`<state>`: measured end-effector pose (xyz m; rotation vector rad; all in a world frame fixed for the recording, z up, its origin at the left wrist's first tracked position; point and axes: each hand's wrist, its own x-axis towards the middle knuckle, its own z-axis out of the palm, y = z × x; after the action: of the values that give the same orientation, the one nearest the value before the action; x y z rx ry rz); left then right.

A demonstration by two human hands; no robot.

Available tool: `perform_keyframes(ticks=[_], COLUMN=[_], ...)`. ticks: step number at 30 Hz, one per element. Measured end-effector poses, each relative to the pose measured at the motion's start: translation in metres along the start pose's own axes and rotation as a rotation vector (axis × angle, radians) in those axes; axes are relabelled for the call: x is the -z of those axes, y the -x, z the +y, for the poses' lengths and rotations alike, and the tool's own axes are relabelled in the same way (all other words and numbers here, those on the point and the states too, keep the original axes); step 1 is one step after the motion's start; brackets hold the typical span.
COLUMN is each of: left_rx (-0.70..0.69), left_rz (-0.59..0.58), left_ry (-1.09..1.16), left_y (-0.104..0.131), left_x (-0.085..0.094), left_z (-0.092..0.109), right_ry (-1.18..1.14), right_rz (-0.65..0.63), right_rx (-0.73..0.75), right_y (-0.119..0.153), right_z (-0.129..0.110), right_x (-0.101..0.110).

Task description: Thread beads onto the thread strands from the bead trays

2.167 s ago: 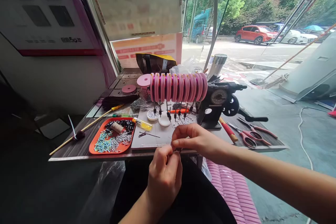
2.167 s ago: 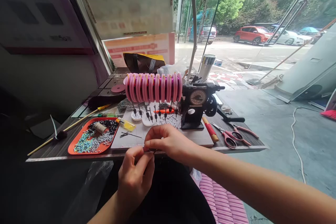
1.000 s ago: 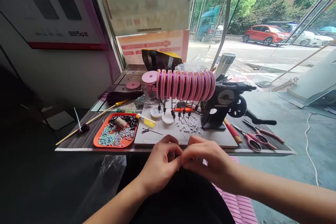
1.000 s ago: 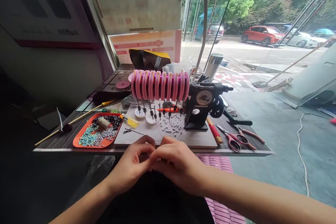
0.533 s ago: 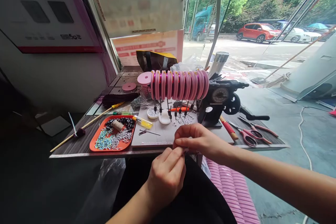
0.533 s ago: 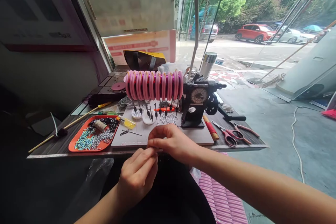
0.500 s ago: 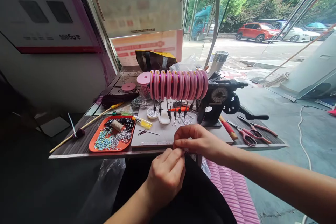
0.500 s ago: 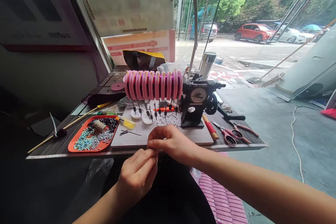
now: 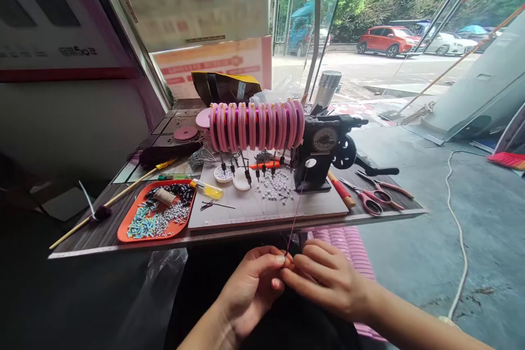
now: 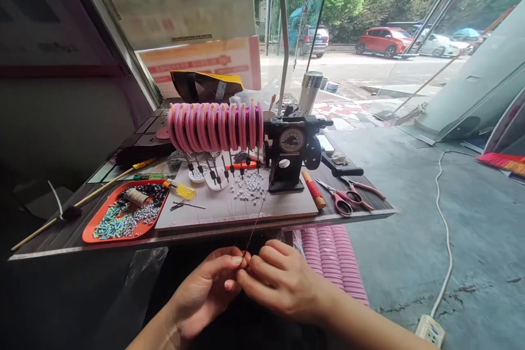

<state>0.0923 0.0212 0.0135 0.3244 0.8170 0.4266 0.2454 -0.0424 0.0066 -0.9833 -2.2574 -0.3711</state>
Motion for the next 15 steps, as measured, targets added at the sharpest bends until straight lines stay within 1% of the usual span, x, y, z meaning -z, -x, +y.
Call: perform_keyframes(ticks=[2,4,6,7,8,10,12,13,14,15], left_rx=[0.024,0.046,0.048,0.043,0.035,0.015,-0.047,-0.121,-0.224,-0.348], left_rz=[0.013,0.03,0.043,0.045,0.043,0.014,-0.048,-0.077,-0.092,-0.086], left_ry=[0.016,0.024,0.033,0.037,0.037,-0.003,-0.155,-0.283,-0.437,-0.599], left_y=[0.001,0.002,0.003,0.003,0.003,0.003,0.004,0.004,0.005,0.006], left_x=[-0.003,-0.004,-0.004,-0.003,-0.002,-0.001,0.0,-0.001,-0.001,-0.002], left_z=[0.0,-0.001,-0.002,-0.003,-0.004,-0.003,-0.001,0.001,0.002,0.004], right_ry=[0.01,-0.013,-0.085,-0.152,-0.248,-0.526,-0.88,-1.045,-1.171,-1.242], right_rz=[0.041,0.054,0.056,0.068,0.09,0.135,0.129,0.105,0.082,0.071], right_rx=[0.018,0.017,-0.051,-0.132,-0.246,-0.549,-0.858,-0.982,-1.072,-1.129], right_y=[0.001,0.002,0.006,0.008,0.01,0.013,0.015,0.015,0.015,0.015], right_z=[0.001,0.001,-0.001,-0.004,-0.007,-0.014,-0.021,-0.024,-0.027,-0.029], right_x=[-0.005,-0.009,-0.012,-0.014,-0.016,-0.019,-0.02,-0.019,-0.018,-0.016])
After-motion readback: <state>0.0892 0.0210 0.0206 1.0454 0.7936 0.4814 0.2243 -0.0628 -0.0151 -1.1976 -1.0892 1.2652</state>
